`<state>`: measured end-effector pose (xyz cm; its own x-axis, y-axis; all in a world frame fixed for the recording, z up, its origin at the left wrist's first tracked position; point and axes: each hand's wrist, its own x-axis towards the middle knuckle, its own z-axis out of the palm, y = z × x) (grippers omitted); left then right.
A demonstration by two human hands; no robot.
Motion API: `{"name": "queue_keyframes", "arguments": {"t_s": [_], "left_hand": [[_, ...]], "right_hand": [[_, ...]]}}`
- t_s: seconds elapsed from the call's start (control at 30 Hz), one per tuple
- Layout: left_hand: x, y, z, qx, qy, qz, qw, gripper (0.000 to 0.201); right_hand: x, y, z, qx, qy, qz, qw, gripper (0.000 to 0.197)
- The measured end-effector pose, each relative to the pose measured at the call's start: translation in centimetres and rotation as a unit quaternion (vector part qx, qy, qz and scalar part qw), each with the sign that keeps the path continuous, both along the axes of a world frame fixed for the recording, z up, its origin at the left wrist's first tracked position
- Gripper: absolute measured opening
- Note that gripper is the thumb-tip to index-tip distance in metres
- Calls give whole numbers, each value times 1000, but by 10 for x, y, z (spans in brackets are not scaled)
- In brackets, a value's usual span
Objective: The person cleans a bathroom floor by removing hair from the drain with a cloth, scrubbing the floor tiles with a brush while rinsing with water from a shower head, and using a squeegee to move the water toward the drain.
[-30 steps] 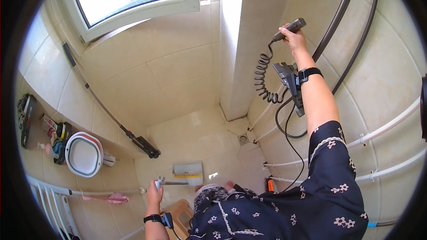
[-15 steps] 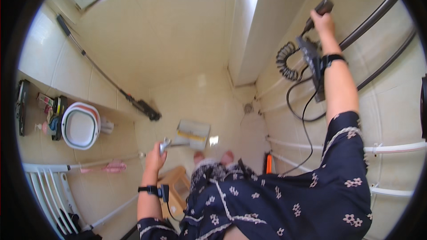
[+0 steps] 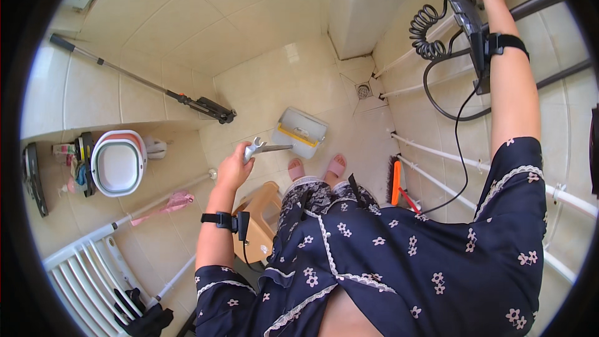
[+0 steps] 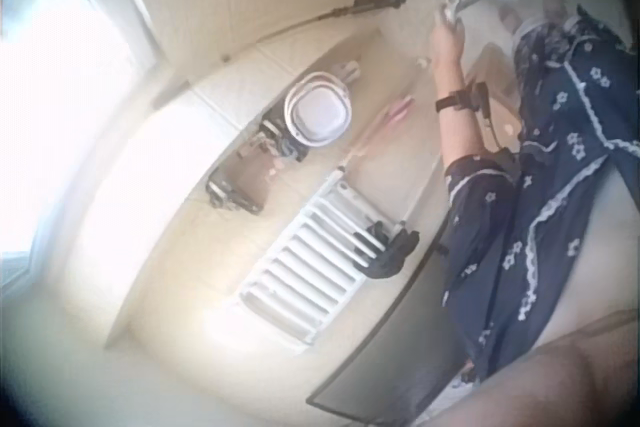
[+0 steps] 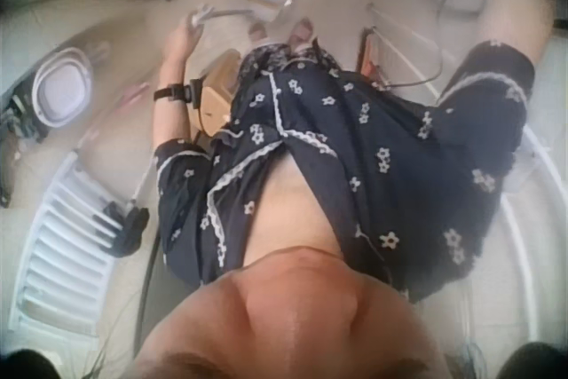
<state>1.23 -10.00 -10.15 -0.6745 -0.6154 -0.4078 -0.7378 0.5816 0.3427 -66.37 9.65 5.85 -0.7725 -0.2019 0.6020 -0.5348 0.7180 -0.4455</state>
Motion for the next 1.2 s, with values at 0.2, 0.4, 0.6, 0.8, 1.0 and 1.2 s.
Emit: {"name": "queue_keyframes", "arguments": {"t_s": [0.2,0.4,0.6,0.8,1.0,1.2], "left_hand": [[-18,-13,-8,1,-20,-61,998,41],[-40,-37,-30,48,-13,-135,990,42],[-58,-75,-43,184,-38,2,982,37],[-94,-55,-18,114,-91,-247,958,36],[-122,-4,-24,73,-114,-340,931,34],[-144,61,-49,-1,-141,-425,894,20]], "right_hand": [[111,-21,42,9,-215,3,977,48],[163,-13,52,45,-430,-6,902,37],[351,101,-4,-3,-621,142,771,39],[547,310,-202,213,-633,-193,719,43],[563,409,-213,518,-384,-345,682,44],[527,493,-194,560,-498,-375,546,32]]}}
